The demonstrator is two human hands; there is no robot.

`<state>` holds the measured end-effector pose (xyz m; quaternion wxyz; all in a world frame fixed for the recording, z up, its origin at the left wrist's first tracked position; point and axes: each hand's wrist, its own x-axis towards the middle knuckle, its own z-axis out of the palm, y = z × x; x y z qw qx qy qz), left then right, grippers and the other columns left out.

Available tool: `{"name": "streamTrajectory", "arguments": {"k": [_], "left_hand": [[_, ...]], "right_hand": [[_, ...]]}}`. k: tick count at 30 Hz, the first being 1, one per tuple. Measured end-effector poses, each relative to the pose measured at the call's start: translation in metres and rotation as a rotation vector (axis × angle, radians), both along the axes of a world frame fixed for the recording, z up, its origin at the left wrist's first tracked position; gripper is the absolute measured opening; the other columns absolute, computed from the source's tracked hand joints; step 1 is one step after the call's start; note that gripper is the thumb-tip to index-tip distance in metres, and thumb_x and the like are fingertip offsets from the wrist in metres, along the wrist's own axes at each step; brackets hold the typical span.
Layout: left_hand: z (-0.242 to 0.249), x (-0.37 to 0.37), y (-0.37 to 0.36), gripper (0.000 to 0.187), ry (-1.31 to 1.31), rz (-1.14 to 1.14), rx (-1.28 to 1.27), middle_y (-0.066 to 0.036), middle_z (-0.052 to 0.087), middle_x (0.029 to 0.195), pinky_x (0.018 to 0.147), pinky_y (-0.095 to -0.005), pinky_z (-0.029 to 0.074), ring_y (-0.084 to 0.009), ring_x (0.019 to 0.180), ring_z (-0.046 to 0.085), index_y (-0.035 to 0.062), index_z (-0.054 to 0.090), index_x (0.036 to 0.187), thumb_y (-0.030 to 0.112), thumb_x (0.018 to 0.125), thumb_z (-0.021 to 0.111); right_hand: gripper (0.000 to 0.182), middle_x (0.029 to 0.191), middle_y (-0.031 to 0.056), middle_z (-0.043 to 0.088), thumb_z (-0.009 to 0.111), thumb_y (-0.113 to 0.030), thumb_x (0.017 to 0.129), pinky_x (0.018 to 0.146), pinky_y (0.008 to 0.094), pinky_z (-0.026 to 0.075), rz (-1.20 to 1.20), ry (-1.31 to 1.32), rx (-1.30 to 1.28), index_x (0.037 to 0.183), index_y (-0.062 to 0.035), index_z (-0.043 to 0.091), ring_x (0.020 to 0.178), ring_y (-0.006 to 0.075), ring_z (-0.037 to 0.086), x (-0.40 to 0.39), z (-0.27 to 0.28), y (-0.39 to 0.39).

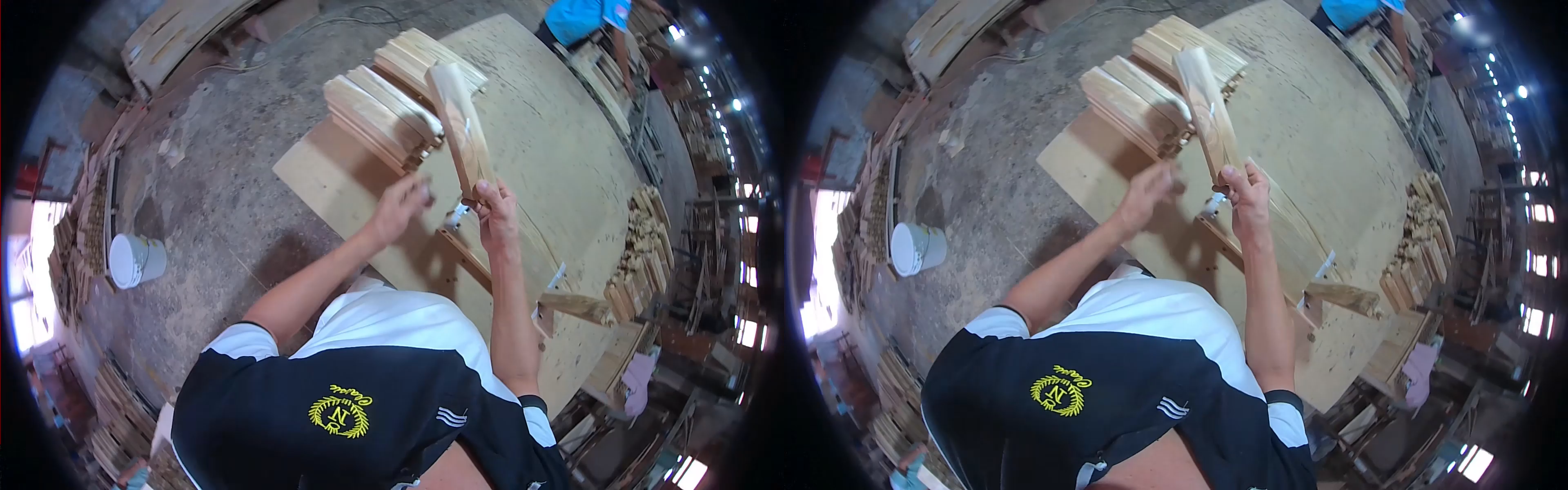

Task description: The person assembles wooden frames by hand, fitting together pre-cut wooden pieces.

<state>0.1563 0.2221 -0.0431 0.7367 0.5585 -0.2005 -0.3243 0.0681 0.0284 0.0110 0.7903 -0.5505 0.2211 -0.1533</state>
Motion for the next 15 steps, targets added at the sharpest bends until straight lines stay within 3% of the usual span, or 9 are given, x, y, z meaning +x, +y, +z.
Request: {"name": "streamTrajectory", "arguments": {"k": [3, 5, 8, 11, 15], "left_hand": [[0.056, 0.042, -0.057, 0.06, 0.114, -0.019, -0.15, -0.008, 0.059, 0.132, 0.098, -0.0366, 0.047, -0.0166, 0.117, 0.058, 0.0081, 0.041, 0.149, 0.05, 0.106, 0.043], [0.094, 0.062, -0.102, 0.056, 0.026, -0.01, -0.31, -0.009, 0.065, 0.119, 0.091, -0.0352, 0.051, -0.0176, 0.106, 0.064, 0.0051, 0.052, 0.138, 0.05, 0.104, 0.049], [0.121, 0.065, -0.149, 0.059, -0.088, -0.044, -0.176, -0.007, 0.067, 0.092, 0.073, -0.0321, 0.053, -0.0171, 0.083, 0.065, 0.0023, 0.062, 0.113, 0.059, 0.094, 0.062], [0.126, 0.043, -0.168, 0.061, -0.294, -0.045, 0.007, -0.004, 0.063, 0.079, 0.065, -0.0307, 0.051, -0.0152, 0.072, 0.061, 0.0019, 0.064, 0.098, 0.061, 0.084, 0.071], [0.086, 0.031, -0.182, 0.056, -0.413, -0.15, 0.043, -0.004, 0.061, 0.079, 0.065, -0.0315, 0.048, -0.0131, 0.074, 0.057, 0.0039, 0.066, 0.094, 0.057, 0.079, 0.077]], "right_hand": [[0.047, 0.098, 0.0082, 0.069, 0.081, -0.02, 0.083, 0.078, 0.0314, 0.056, -0.094, -0.118, -0.186, 0.118, 0.0042, 0.061, 0.085, 0.0141, 0.066, -0.025, -0.004, 0.002], [0.05, 0.104, 0.0087, 0.069, 0.084, -0.017, 0.08, 0.082, 0.0315, 0.055, -0.1, -0.042, -0.298, 0.119, 0.0041, 0.061, 0.092, 0.0166, 0.066, -0.03, -0.002, -0.001], [0.049, 0.101, 0.0075, 0.07, 0.086, -0.012, 0.073, 0.084, 0.0339, 0.054, -0.077, 0.173, -0.688, 0.116, -0.0003, 0.065, 0.091, 0.0188, 0.067, -0.028, -0.012, -0.013], [0.04, 0.103, 0.0077, 0.072, 0.083, -0.013, 0.08, 0.082, 0.0322, 0.055, -0.007, 0.198, -1.04, 0.115, -0.0019, 0.066, 0.09, 0.0151, 0.067, -0.03, -0.041, -0.033], [0.04, 0.103, 0.0082, 0.073, 0.083, -0.017, 0.081, 0.087, 0.0336, 0.053, 0.011, 0.3, -0.914, 0.115, -0.004, 0.067, 0.091, 0.0163, 0.067, -0.045, -0.069, -0.036]]}}
